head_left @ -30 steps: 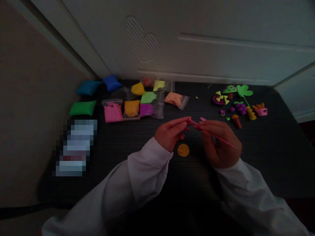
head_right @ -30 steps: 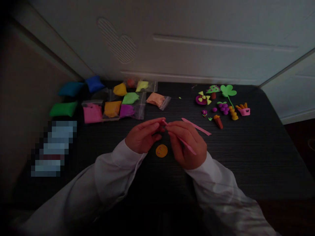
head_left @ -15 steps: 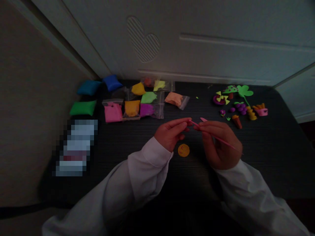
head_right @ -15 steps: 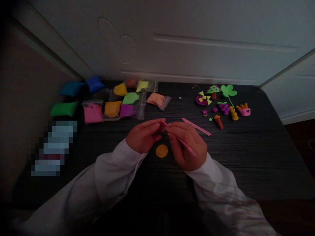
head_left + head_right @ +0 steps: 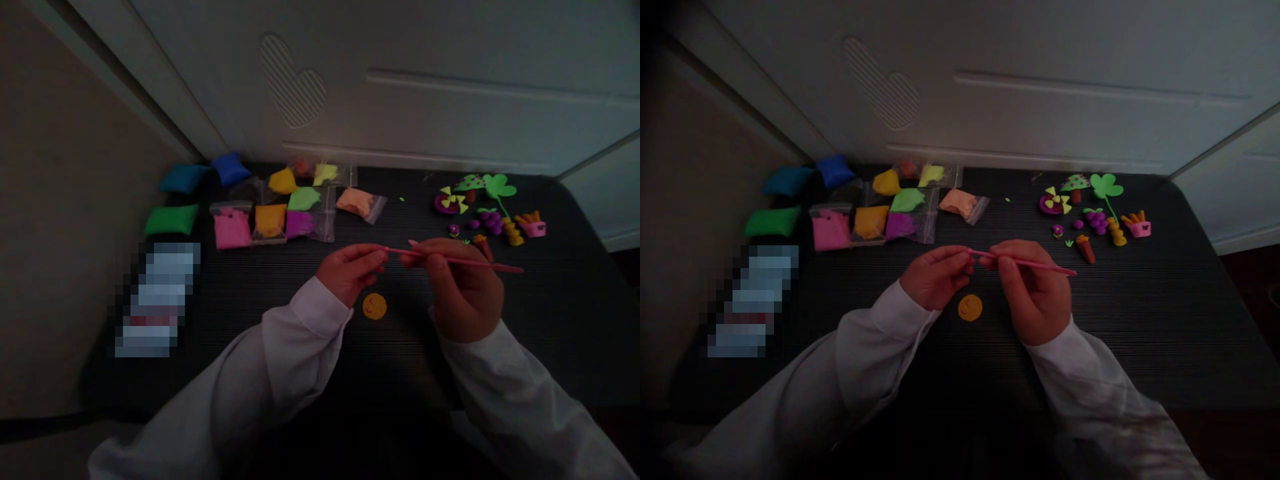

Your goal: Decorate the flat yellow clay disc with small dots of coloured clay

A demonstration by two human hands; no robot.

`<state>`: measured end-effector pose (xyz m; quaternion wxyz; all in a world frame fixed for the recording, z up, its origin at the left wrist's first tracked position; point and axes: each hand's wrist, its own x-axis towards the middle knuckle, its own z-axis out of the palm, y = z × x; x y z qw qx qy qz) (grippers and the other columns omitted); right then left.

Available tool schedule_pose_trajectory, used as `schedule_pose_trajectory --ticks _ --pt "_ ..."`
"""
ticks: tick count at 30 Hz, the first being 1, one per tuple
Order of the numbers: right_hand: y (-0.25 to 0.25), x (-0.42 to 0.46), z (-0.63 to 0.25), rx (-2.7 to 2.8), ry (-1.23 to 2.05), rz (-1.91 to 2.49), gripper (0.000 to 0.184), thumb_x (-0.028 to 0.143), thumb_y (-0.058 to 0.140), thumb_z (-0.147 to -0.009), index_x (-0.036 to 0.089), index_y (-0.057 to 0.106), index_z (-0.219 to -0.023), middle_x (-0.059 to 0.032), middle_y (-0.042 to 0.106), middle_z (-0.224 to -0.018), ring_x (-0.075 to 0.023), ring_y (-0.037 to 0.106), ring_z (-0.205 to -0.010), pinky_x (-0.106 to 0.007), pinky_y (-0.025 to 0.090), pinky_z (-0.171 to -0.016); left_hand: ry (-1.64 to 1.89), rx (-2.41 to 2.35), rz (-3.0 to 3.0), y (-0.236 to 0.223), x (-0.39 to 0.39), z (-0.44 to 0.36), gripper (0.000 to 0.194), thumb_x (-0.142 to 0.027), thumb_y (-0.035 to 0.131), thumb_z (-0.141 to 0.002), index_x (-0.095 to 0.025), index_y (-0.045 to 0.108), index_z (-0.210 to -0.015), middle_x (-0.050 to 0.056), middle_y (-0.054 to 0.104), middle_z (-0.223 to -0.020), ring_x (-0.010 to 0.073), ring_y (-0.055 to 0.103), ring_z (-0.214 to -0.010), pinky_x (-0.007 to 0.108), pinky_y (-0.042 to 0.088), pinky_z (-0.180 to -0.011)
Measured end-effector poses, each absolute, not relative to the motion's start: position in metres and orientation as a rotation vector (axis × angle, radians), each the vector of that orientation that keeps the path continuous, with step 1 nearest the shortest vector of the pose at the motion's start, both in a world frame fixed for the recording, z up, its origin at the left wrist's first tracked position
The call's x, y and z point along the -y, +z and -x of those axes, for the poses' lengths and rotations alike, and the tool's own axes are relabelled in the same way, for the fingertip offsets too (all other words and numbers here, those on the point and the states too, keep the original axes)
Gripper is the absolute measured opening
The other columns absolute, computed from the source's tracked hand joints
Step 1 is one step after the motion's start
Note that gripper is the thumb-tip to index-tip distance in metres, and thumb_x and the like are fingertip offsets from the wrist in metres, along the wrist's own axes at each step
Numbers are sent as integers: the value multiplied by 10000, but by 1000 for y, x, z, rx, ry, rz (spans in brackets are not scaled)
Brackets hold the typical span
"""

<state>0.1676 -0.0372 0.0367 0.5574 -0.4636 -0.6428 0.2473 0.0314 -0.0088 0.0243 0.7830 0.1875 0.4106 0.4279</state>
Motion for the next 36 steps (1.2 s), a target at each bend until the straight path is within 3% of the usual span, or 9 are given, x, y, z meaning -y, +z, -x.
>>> schedule_pose_trajectory --ticks 12,18,23,30,36 --pt "35 27 -174 1123 939 909 154 192 333 -834 190 476 -779 5 485 -748 -97 568 -608 -279 506 -559 907 -835 -408 23 9 -30 179 -191 706 -501 -150 627 -656 -5 594 -623 57 514 -552 172 342 -480" --pt "34 24 -175 1158 890 921 149 203 319 -832 205 451 -762 21 457 -668 -102 538 -576 -305 494 -574 907 -823 -383 26 9 -30 193 -184 705 -494 -146 602 -652 -8 592 -620 59 519 -537 173 349 -474" --pt "31 22 -180 1120 908 940 110 223 394 -807 200 455 -717 30 474 -584 -121 540 -566 -338 472 -614 894 -819 -384 27 8 -28 189 -189 695 -508 -136 572 -643 -17 578 -598 62 526 -538 169 357 -474" --pt "31 25 -173 1021 1004 1099 113 242 545 -725 202 450 -770 53 542 -622 -85 553 -569 -266 458 -612 887 -816 -397 24 6 -28 216 -182 706 -489 -127 582 -657 -18 579 -585 67 536 -540 165 369 -476" --pt "27 32 -167 1202 979 1156 94 219 512 -748 205 438 -806 28 539 -684 -106 564 -640 -287 446 -654 897 -823 -394 25 5 -28 207 -172 699 -499 -126 590 -669 -11 579 -569 72 540 -543 167 377 -480"
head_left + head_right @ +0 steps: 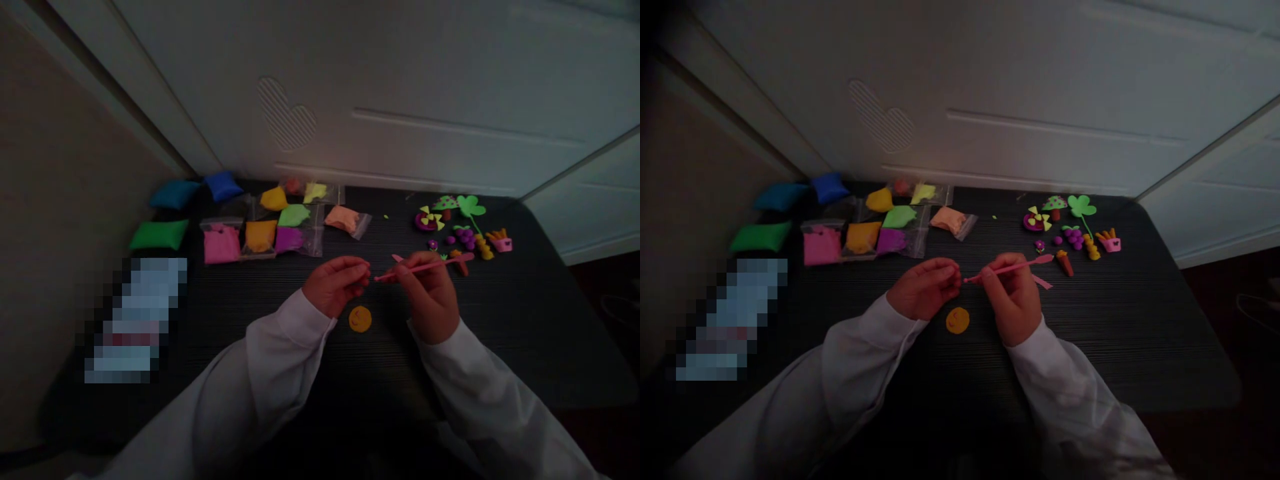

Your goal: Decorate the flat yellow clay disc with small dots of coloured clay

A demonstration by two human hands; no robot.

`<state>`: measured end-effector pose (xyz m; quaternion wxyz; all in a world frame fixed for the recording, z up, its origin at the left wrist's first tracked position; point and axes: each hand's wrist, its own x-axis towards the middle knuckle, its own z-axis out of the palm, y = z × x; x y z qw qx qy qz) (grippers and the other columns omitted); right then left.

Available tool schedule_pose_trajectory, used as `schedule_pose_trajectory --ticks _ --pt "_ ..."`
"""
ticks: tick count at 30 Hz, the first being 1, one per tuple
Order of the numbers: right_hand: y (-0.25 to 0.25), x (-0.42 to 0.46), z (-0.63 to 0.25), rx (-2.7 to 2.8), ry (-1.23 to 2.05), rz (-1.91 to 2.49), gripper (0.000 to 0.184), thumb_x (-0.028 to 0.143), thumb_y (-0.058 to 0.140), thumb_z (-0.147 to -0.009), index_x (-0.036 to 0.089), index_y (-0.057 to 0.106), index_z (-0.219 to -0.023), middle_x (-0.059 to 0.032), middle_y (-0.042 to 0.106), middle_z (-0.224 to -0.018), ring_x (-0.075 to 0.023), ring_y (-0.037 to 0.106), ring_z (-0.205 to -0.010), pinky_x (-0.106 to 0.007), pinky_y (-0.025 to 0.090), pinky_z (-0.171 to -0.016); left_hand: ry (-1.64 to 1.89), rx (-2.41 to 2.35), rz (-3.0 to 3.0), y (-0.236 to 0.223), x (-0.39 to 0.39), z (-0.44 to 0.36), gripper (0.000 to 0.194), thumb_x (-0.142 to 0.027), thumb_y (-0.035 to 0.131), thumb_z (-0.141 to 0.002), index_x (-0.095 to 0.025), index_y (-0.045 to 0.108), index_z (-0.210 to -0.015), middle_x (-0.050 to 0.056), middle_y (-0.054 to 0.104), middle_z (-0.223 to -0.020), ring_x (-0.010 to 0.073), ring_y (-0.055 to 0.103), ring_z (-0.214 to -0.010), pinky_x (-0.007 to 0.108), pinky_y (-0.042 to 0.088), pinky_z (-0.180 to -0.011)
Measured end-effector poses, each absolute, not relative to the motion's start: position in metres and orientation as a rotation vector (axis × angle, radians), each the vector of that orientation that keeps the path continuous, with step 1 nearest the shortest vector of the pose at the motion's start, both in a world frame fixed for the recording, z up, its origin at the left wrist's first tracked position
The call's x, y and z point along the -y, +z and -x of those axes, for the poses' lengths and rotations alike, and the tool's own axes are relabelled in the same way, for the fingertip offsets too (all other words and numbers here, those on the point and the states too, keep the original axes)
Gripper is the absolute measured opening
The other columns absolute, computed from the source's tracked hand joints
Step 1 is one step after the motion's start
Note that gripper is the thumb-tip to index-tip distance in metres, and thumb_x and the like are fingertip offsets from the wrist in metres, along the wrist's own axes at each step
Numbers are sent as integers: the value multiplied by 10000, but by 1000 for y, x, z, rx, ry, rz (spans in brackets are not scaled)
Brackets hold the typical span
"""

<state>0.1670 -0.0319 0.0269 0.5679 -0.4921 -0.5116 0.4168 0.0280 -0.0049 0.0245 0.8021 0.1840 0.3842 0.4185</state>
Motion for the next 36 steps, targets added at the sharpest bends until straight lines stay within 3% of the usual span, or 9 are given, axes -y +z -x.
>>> schedule_pose_trajectory --ticks 9,23,36 --pt "29 39 -170 1619 631 1301 81 180 499 -737 185 476 -814 -8 516 -758 -120 510 -709 -284 407 -658 908 -835 -378 25 2 -25 195 -154 688 -512 -133 573 -668 -16 586 -576 73 541 -537 176 404 -497" --pt "35 37 -172 1640 641 1300 97 199 415 -793 186 501 -836 -20 553 -786 -122 524 -747 -306 388 -763 906 -875 -414 19 -1 -20 227 -166 707 -489 -129 582 -674 -13 572 -545 76 535 -539 182 431 -514" --pt "35 39 -172 1572 659 1253 97 194 401 -802 183 489 -841 -18 545 -793 -116 519 -744 -280 399 -702 917 -846 -438 17 -1 -21 223 -174 709 -498 -132 584 -677 -14 575 -551 74 535 -536 179 427 -506"
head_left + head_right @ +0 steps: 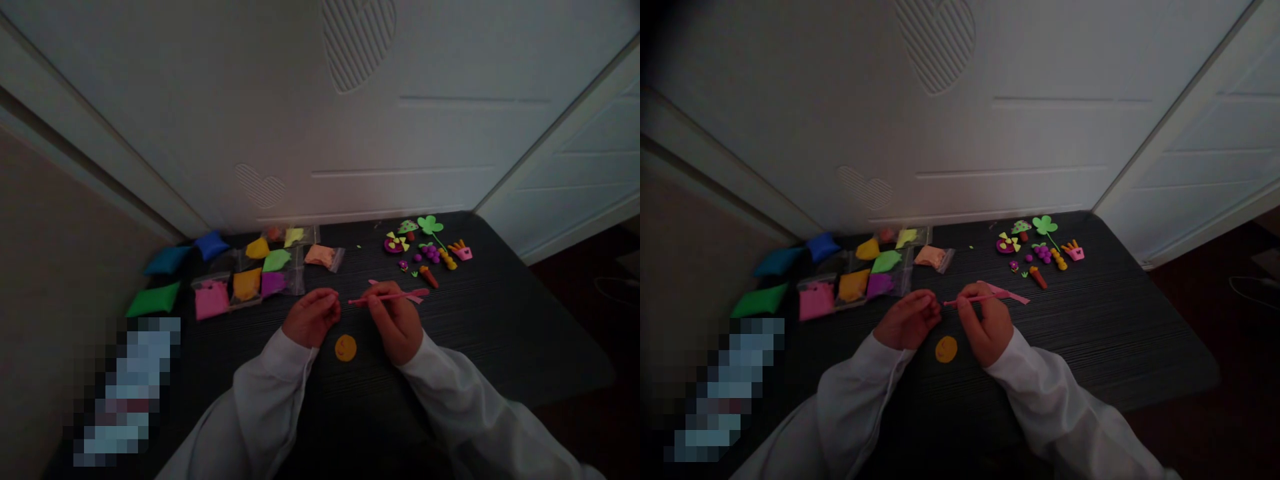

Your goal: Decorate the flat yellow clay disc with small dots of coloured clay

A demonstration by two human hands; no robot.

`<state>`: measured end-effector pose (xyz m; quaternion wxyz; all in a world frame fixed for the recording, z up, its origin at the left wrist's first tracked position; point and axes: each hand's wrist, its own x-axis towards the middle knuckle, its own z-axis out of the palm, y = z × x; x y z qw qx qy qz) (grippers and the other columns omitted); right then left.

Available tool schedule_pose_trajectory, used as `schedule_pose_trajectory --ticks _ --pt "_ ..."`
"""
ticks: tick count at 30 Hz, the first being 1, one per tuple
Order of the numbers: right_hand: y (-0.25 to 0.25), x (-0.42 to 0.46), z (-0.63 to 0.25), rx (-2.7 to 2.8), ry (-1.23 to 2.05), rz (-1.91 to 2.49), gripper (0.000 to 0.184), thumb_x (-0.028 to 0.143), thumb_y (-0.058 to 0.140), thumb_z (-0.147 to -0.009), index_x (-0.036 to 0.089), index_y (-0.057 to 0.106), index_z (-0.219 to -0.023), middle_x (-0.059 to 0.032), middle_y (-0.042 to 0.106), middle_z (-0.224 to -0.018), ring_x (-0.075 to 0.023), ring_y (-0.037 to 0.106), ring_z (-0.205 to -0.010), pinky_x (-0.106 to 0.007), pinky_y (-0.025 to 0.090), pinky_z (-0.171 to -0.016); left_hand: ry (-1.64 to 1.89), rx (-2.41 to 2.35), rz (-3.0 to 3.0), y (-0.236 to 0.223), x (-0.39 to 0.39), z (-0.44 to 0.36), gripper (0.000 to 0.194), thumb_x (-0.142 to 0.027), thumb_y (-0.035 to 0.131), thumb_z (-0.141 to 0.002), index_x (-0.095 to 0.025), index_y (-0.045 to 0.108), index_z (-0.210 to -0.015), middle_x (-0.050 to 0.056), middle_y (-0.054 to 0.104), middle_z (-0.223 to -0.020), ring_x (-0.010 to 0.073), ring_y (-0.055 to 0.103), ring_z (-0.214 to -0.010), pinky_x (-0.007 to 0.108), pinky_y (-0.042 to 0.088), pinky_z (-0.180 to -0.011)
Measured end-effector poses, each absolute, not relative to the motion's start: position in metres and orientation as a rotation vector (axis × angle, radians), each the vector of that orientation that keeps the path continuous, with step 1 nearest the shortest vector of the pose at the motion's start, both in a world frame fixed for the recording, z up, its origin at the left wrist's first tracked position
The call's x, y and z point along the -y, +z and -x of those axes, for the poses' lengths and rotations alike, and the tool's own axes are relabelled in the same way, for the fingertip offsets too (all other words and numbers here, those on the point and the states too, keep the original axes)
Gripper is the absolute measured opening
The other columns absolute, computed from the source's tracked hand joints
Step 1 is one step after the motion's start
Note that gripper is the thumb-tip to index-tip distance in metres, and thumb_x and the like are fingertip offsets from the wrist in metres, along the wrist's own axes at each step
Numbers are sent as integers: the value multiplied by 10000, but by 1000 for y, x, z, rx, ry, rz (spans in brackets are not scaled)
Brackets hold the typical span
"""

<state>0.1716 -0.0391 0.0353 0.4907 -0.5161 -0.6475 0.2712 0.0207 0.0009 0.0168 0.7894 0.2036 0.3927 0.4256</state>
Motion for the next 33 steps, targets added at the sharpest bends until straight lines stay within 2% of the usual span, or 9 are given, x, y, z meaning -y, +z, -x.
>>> schedule_pose_trajectory --ticks 8,16,22,28,33 --pt "35 43 -169 1432 695 1174 95 209 391 -811 198 475 -854 -26 545 -816 -139 536 -769 -355 399 -784 913 -854 -492 20 3 -25 224 -175 719 -493 -118 602 -675 1 593 -553 74 541 -533 175 408 -498" --pt "33 43 -171 1473 677 1183 99 187 404 -802 201 476 -868 -28 542 -823 -142 529 -776 -347 408 -753 875 -813 -400 17 3 -26 192 -145 703 -522 -125 610 -689 11 631 -633 87 576 -603 185 452 -545" --pt "33 42 -172 1498 652 1209 107 175 411 -798 198 490 -865 -26 540 -817 -138 524 -776 -334 408 -742 871 -747 -321 16 4 -24 127 -116 644 -601 -124 607 -722 24 646 -682 102 602 -659 202 477 -607" --pt "32 41 -172 1499 623 1206 116 182 410 -799 196 504 -864 -26 538 -815 -141 521 -785 -368 381 -813 886 -699 -286 13 5 -23 100 -97 604 -639 -130 598 -734 23 652 -709 113 612 -692 220 482 -643" --pt "32 42 -173 1530 632 1258 130 201 409 -802 198 516 -878 -34 548 -828 -148 526 -788 -336 405 -743 901 -692 -270 14 5 -24 83 -80 581 -655 -128 581 -723 30 651 -711 114 614 -712 231 473 -697"
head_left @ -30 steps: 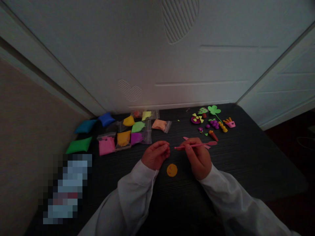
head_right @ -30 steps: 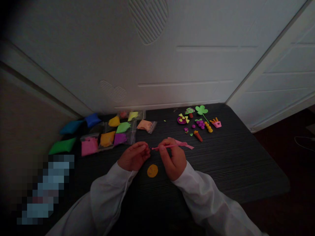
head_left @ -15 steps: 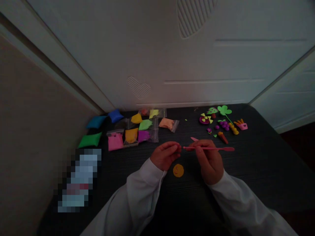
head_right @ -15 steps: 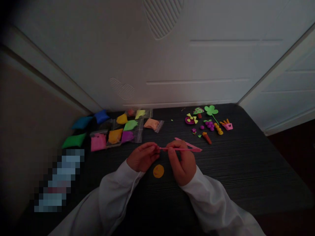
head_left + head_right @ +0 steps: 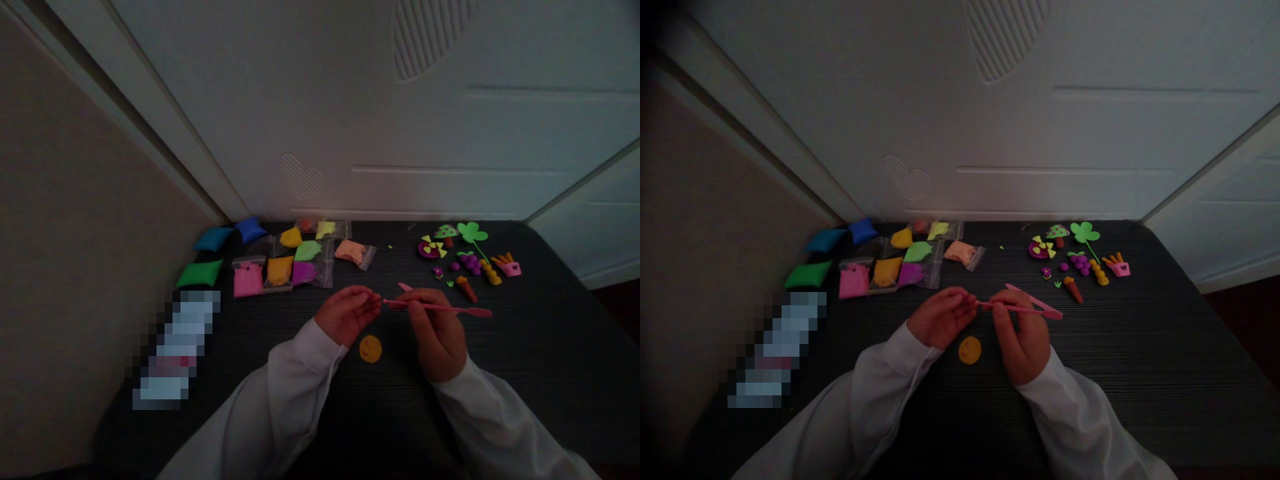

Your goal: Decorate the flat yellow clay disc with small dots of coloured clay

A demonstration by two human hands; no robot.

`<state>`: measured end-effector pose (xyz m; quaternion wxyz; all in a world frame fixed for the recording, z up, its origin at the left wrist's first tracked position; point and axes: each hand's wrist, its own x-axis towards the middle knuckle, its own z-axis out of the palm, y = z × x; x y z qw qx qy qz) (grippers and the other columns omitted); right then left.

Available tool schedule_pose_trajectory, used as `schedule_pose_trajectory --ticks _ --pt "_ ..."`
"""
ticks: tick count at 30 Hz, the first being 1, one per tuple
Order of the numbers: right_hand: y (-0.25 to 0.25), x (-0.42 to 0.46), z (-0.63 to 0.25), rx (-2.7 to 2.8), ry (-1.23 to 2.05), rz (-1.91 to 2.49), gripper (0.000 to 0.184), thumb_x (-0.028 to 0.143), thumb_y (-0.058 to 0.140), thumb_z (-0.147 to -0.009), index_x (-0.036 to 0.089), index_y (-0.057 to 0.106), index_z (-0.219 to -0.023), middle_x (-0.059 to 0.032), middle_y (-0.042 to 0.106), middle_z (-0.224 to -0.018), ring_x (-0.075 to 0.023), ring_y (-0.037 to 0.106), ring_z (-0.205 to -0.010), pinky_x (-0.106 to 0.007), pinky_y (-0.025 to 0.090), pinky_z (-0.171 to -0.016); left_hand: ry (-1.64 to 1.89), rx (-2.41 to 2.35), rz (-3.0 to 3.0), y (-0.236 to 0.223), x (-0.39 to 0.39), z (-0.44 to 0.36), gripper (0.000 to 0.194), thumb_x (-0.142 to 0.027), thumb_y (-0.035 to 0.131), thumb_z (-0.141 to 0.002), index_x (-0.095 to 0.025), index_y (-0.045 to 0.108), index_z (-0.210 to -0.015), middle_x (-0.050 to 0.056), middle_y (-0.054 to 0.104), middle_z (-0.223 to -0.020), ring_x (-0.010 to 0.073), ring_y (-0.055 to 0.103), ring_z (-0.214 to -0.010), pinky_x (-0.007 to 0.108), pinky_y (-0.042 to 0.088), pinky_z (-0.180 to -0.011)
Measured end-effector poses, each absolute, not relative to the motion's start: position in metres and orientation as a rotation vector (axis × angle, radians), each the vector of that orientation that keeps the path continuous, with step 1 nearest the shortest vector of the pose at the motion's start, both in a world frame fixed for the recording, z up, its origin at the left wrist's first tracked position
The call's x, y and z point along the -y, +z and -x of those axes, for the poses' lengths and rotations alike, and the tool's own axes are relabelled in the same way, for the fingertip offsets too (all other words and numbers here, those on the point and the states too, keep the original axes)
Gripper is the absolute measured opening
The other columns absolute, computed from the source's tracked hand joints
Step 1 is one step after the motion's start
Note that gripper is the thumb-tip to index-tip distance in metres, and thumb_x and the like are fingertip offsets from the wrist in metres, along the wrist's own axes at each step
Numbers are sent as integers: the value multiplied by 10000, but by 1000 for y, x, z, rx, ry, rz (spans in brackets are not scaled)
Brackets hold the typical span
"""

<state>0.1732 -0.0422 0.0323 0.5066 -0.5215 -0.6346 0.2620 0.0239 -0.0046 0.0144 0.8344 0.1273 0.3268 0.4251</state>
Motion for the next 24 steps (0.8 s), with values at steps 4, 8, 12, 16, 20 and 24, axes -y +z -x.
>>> schedule_pose_trajectory --ticks 4,8,12,16,20,24 --pt "31 44 -175 1530 645 1259 137 212 416 -801 207 515 -895 -31 555 -834 -150 533 -787 -348 400 -759 917 -663 -261 16 4 -23 88 -84 577 -656 -129 572 -731 33 649 -715 123 615 -716 240 472 -696" --pt "31 44 -174 1507 659 1248 134 213 409 -803 209 506 -896 -32 548 -826 -148 531 -762 -352 405 -747 943 -644 -292 16 3 -23 104 -98 609 -628 -126 569 -719 33 646 -700 122 612 -702 241 468 -690" --pt "34 42 -172 1576 598 1141 160 202 357 -817 193 515 -792 -38 529 -804 -156 506 -806 -377 375 -812 945 -672 -342 17 3 -24 131 -117 654 -588 -116 568 -686 29 635 -673 108 600 -669 227 460 -671" --pt "35 38 -172 1636 664 1226 176 226 345 -824 204 515 -863 -20 526 -755 -138 498 -748 -345 380 -779 954 -720 -409 16 5 -27 177 -155 695 -546 -122 577 -674 20 624 -684 102 582 -676 232 452 -657" --pt "30 34 -170 1593 920 1346 177 319 474 -763 205 538 -881 13 493 -646 -99 441 -576 -238 352 -518 1035 -760 -629 11 6 -29 187 -211 705 -536 -130 604 -670 13 612 -694 103 556 -685 245 439 -675" --pt "23 29 -167 1216 1454 1199 220 380 534 -713 179 523 -803 72 368 -481 -48 325 -419 -196 249 -408 1076 -781 -809 7 7 -28 148 -214 671 -583 -141 621 -702 16 607 -748 105 542 -733 239 422 -724"
